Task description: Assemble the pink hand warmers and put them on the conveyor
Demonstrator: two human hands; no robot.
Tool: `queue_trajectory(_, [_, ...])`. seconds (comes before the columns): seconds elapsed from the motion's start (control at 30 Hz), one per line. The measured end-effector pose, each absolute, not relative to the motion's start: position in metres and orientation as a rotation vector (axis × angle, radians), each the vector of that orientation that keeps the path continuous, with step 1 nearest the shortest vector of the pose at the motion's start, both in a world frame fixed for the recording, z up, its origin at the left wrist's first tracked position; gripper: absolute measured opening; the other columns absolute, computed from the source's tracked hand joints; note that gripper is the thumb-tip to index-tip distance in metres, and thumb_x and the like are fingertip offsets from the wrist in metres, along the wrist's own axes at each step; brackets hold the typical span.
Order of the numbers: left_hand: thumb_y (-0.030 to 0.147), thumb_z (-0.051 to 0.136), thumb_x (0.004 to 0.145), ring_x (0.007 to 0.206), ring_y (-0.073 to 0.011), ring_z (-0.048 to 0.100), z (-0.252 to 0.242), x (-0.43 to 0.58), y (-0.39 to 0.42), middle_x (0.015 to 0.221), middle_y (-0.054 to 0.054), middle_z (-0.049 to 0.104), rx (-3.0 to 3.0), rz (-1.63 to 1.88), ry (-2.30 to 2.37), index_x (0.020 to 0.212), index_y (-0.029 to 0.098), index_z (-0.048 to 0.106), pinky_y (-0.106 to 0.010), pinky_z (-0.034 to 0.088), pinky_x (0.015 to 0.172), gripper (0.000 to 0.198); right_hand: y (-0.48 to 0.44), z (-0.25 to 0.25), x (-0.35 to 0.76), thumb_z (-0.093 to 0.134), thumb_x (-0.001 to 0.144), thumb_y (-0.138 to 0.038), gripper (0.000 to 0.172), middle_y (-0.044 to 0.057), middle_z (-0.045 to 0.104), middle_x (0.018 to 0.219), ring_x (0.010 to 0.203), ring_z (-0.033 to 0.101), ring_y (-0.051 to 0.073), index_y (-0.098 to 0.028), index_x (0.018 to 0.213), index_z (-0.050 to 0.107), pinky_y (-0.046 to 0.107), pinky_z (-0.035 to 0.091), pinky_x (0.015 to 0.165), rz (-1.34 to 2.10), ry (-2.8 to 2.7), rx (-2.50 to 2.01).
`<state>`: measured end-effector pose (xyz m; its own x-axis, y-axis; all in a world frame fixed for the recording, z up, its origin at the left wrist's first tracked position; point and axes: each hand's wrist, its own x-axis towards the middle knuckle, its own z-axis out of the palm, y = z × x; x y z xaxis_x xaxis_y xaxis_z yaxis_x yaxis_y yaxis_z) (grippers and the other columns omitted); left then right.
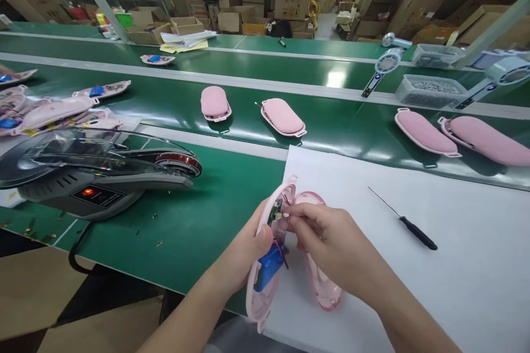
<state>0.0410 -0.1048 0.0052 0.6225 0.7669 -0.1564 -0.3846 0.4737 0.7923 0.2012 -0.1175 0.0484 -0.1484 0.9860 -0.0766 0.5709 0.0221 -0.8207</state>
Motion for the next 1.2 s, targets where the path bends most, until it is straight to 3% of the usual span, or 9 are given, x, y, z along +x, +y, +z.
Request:
queue_trajectory(0.13, [0.059,0.065,0.074,0.095,-0.0274,0.064,0.004,0.043,-0.104,0.111,-0.012,0.068,0.779,0.766,0.541,0.142,0.022,0.038,-0.035,0.048,0.08,0.082,-0.114,0.049,0.202,0.043,0.087,-0.021,0.027,-0.004,0.054,0.056,0.05,0.048,0.011,-0.021,0.061,0.053,0.023,0.036,0.046,1.124,-1.707,-1.581])
queue_trajectory(0.23, [0.059,0.066,0.073,0.109,-0.0303,0.059,0.003,0.045,-0.102,0.119,-0.012,0.064,0.779,0.787,0.528,0.142,0.022,0.038,-0.041,0.042,0.097,0.083,-0.112,0.047,0.202,0.045,0.085,-0.02,0.027,-0.004,0.051,0.056,0.052,0.046,0.011,-0.02,0.058,0.047,0.023,0.034,0.047,1.213,-1.666,-1.554])
queue_trajectory(0.33, [0.06,0.065,0.074,0.114,-0.0314,0.056,0.001,0.046,-0.1,0.12,-0.013,0.064,0.817,0.807,0.529,0.14,0.021,0.04,-0.042,0.039,0.102,0.081,-0.109,0.044,0.203,0.045,0.084,-0.019,0.025,-0.004,0.049,0.058,0.054,0.044,0.01,-0.02,0.059,0.046,0.022,0.034,0.049,1.319,-1.602,-1.508])
queue_trajectory(0.5, [0.058,0.065,0.074,0.115,-0.0327,0.057,0.002,0.045,-0.098,0.118,-0.013,0.065,0.806,0.809,0.542,0.14,0.02,0.042,-0.041,0.042,0.1,0.079,-0.108,0.041,0.206,0.044,0.086,-0.023,0.023,-0.003,0.048,0.061,0.055,0.043,0.011,-0.019,0.064,0.049,0.023,0.035,0.05,1.468,-1.48,-1.456])
queue_trajectory(0.77, [0.052,0.07,0.073,0.119,-0.0321,0.054,0.005,0.044,-0.097,0.12,-0.011,0.064,0.752,0.746,0.529,0.142,0.024,0.039,-0.04,0.043,0.1,0.081,-0.109,0.038,0.204,0.044,0.086,-0.023,0.024,-0.004,0.048,0.06,0.054,0.044,0.011,-0.02,0.063,0.049,0.022,0.034,0.049,1.334,-1.552,-1.504])
queue_trajectory(1.03, [0.062,0.065,0.072,0.11,-0.033,0.056,0.003,0.049,-0.099,0.117,-0.014,0.061,0.783,0.764,0.494,0.134,0.02,0.049,-0.039,0.048,0.086,0.077,-0.108,0.034,0.209,0.042,0.091,-0.027,0.025,-0.002,0.054,0.068,0.06,0.049,0.012,-0.02,0.07,0.052,0.023,0.039,0.055,1.539,-1.465,-1.391])
queue_trajectory(1.2, [0.066,0.063,0.07,0.104,-0.0324,0.058,0.001,0.048,-0.096,0.111,-0.014,0.063,0.821,0.759,0.497,0.14,0.022,0.041,-0.041,0.048,0.085,0.086,-0.109,0.035,0.21,0.04,0.092,-0.025,0.025,-0.001,0.055,0.07,0.062,0.048,0.012,-0.02,0.071,0.054,0.024,0.039,0.057,1.569,-1.479,-1.35])
